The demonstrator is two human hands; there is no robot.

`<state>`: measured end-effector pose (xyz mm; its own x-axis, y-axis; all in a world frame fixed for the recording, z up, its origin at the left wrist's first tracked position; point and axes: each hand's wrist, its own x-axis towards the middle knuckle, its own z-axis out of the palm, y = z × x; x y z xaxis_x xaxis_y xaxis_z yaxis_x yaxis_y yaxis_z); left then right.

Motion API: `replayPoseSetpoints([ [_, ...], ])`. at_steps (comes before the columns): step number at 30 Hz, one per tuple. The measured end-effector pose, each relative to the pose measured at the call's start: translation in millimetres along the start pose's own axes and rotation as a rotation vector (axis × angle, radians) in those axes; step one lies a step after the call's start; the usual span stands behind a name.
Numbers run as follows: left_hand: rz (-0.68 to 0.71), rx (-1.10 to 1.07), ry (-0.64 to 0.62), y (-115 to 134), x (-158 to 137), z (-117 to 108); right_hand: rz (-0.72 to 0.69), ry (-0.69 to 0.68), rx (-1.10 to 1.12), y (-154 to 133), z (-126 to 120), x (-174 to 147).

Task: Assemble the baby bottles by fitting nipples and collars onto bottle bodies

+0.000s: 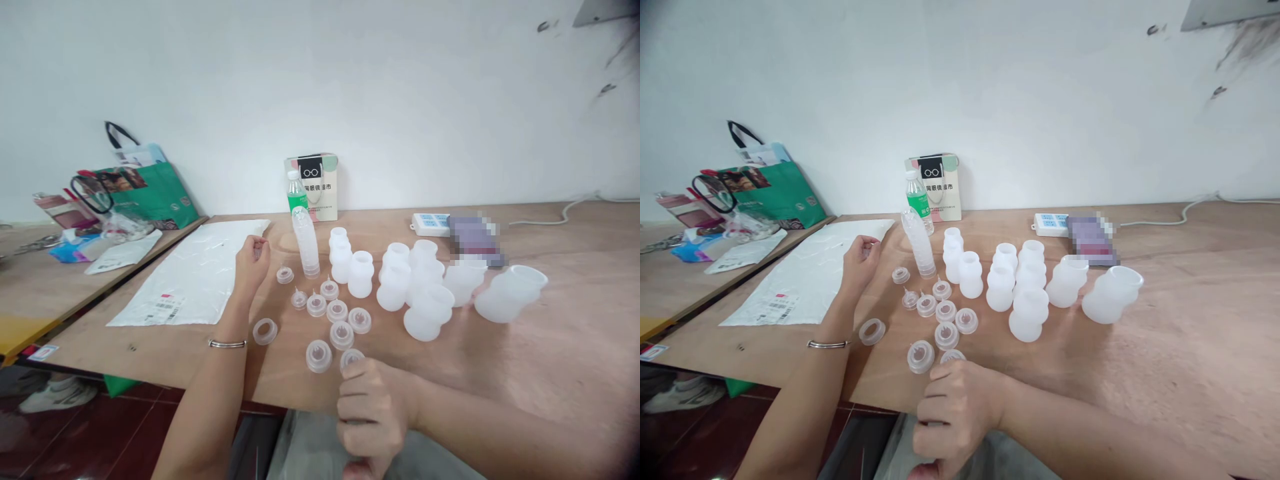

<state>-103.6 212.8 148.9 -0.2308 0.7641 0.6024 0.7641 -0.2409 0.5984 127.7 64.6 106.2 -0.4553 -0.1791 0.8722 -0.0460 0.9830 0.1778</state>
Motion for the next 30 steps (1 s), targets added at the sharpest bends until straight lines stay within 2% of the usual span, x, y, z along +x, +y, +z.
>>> replayPoseSetpoints([
  [3,0.014,0.001,-0.008,0,0,1,-0.006,0.012,0.020,0,-2,2],
  [7,0.028,0.011,-0.019,1,-1,1,-0.082,-0.025,0.048,-7,1,-4],
  [11,0.052,0.013,-0.046,3,-2,0,-0.032,-0.039,0.133,-17,9,-14],
  [18,0.073,0.019,-0.059,6,-3,0,-0.051,-0.186,0.174,-24,15,-20],
  [23,0.081,0.023,-0.063,5,-3,0,-0.056,-0.067,0.110,-13,9,-13],
  [25,0.085,0.019,-0.065,5,-3,0,0.049,0.017,0.075,-1,0,-12],
  [27,0.090,0.015,-0.063,5,-3,0,0.243,0.092,0.055,14,-13,-11],
  [30,0.095,0.012,-0.062,5,-3,-1,0.470,0.066,0.031,32,-33,-12],
])
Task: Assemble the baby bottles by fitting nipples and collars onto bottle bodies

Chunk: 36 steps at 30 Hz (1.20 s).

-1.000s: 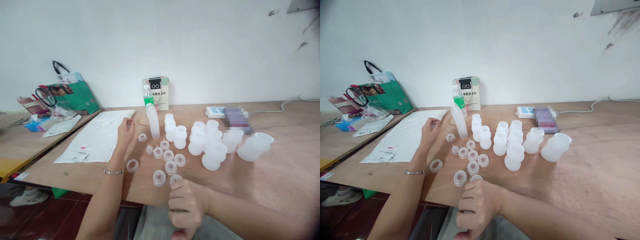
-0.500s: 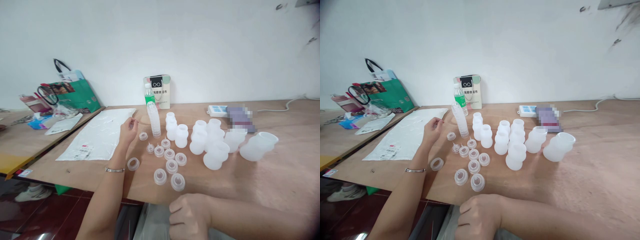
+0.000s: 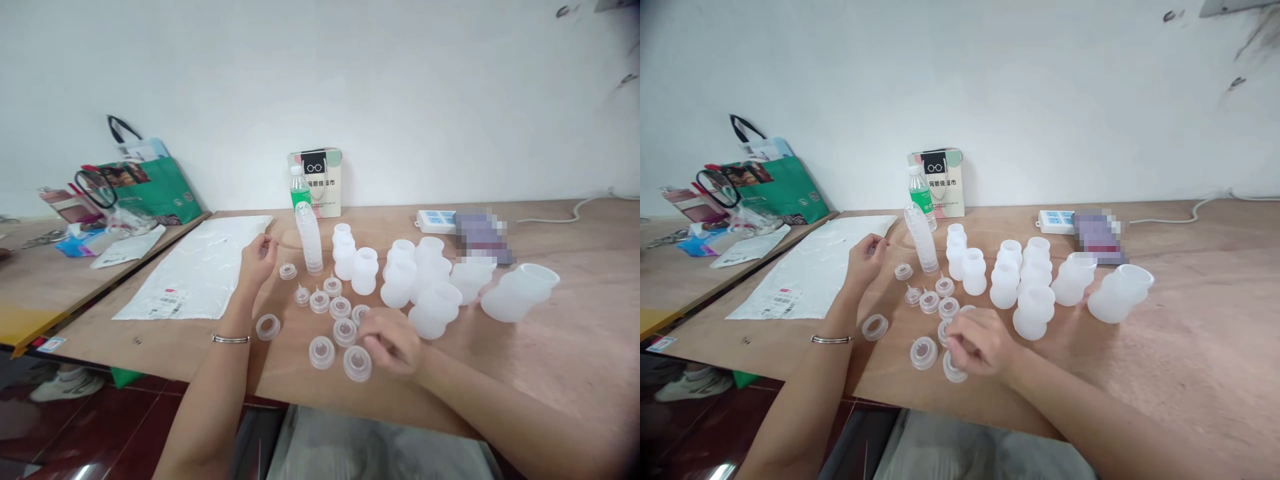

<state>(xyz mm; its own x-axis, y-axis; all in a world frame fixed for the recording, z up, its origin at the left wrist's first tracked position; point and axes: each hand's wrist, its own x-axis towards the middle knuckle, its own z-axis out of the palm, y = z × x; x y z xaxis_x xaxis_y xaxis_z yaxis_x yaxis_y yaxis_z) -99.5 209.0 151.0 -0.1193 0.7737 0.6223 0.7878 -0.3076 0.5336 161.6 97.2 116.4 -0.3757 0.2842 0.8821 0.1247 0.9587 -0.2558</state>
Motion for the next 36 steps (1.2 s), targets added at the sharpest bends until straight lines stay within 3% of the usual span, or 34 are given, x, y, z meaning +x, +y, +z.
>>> replayPoseSetpoints([
  [3,0.002,0.000,-0.008,0,0,-1,0.080,-0.188,-0.037,6,-13,3],
  [7,0.000,-0.004,-0.020,-2,0,-1,0.097,-0.644,-0.211,0,-13,2],
  [10,-0.008,-0.013,-0.028,-2,0,-1,0.152,-0.804,-0.297,-4,-10,0],
  [20,-0.075,-0.104,-0.062,2,1,-4,0.325,-0.813,-0.319,1,-6,-2],
  [23,-0.107,-0.136,-0.259,4,0,-6,0.422,-0.777,-0.306,1,-3,-1],
  [27,-0.107,-0.142,-0.756,7,-6,-10,0.504,-0.719,-0.245,2,-2,-2],
  [29,-0.098,-0.108,-0.940,6,-8,-11,0.513,-0.712,-0.237,2,-2,-4],
  [31,-0.082,-0.071,-1.017,3,-9,-11,0.509,-0.715,-0.235,2,-2,-4],
  [36,-0.055,0.017,-1.042,-12,-8,-4,0.496,-0.727,-0.242,1,-1,-4],
])
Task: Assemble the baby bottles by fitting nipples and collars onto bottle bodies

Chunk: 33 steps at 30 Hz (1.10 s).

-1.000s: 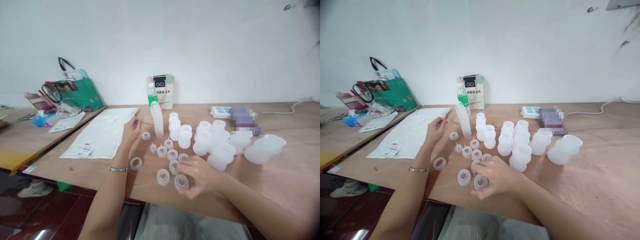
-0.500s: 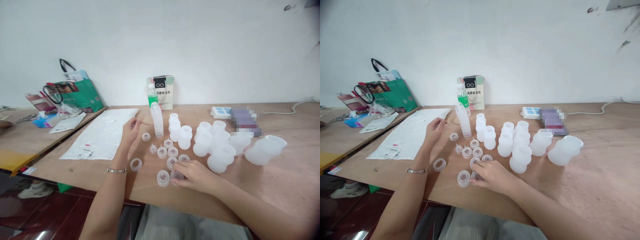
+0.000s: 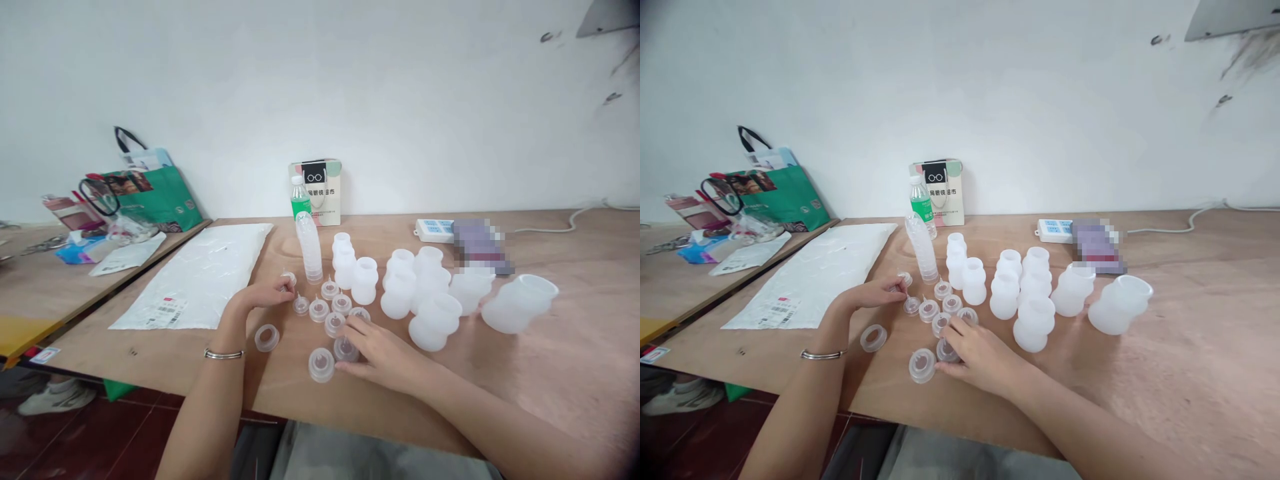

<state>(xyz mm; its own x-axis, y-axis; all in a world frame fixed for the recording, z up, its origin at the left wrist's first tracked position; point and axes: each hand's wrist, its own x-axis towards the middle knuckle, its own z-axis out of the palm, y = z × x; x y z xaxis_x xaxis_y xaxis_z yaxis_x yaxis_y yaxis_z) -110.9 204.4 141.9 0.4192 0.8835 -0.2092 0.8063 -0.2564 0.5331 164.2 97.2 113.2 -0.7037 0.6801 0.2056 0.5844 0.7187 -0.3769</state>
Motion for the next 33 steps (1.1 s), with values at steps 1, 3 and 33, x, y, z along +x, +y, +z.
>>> replayPoseSetpoints([
  [1,-0.012,0.015,-0.005,-3,1,1,0.005,0.001,0.001,0,0,0],
  [3,-0.029,0.034,-0.007,-6,4,4,0.013,-0.001,0.006,-1,-1,0],
  [33,0.101,-0.052,0.471,40,72,-20,0.000,0.005,0.037,0,0,0],
])
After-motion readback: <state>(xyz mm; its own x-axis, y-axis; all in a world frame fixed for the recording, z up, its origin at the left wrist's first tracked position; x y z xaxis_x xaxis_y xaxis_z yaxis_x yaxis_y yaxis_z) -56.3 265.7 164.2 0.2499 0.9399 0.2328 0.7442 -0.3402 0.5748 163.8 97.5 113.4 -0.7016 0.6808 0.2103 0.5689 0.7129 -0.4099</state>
